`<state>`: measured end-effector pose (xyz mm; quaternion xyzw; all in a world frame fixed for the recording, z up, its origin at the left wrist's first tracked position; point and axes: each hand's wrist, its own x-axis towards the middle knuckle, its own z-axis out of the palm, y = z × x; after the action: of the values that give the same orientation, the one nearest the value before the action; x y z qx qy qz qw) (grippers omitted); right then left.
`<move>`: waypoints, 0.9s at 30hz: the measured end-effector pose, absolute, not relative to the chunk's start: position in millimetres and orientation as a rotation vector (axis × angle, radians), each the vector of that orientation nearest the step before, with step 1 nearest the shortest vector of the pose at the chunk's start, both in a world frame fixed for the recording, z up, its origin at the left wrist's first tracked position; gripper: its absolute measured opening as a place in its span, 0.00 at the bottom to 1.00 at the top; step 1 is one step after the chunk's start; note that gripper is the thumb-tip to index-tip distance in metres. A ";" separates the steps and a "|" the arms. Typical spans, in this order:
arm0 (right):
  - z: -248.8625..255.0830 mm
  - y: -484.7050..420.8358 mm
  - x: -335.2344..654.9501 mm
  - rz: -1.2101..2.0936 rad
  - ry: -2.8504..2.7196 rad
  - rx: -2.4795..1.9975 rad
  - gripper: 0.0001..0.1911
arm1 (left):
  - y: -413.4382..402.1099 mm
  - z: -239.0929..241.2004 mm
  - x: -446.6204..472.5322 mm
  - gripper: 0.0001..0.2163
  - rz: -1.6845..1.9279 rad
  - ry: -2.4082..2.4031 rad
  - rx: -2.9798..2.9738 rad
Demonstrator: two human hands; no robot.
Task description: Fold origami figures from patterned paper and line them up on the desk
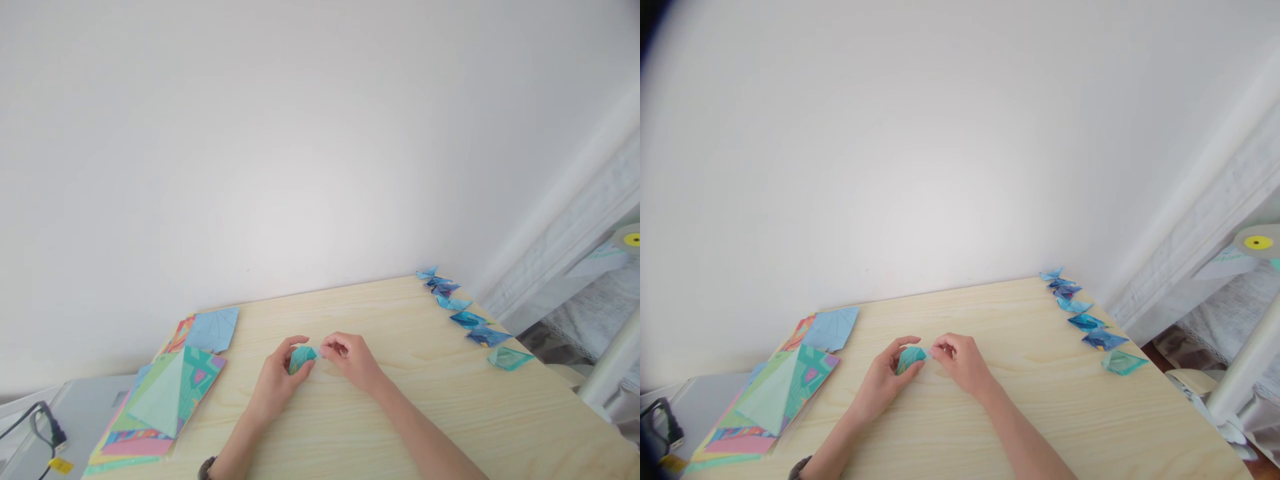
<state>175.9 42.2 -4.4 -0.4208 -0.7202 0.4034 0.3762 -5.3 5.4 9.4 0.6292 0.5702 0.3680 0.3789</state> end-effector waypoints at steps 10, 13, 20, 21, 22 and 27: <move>-5.6 43.8 178.9 1.174 -1.757 -1.054 0.13 | 5.5 9.1 -4.8 0.13 0.933 1.307 1.447; -3.8 41.4 179.1 1.197 -1.816 -1.037 0.13 | 6.5 6.7 -6.3 0.12 0.924 1.270 1.407; -0.8 42.0 181.5 1.260 -1.756 -1.026 0.17 | 7.1 13.1 -6.4 0.14 0.824 1.240 1.470; -0.4 43.0 182.3 1.279 -1.727 -1.020 0.17 | 7.5 13.5 -7.4 0.15 0.796 1.244 1.485; -0.1 43.9 183.2 1.300 -1.694 -1.012 0.17 | 7.7 13.8 -8.6 0.16 0.766 1.250 1.494; -1.4 47.5 185.4 1.385 -1.563 -0.960 0.16 | 7.7 14.1 -12.6 0.17 0.692 1.239 1.570</move>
<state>185.4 47.5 -1.4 -0.3810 -0.6204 0.5499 0.4093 -12.6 7.7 14.1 0.6464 0.5103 0.2850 0.4905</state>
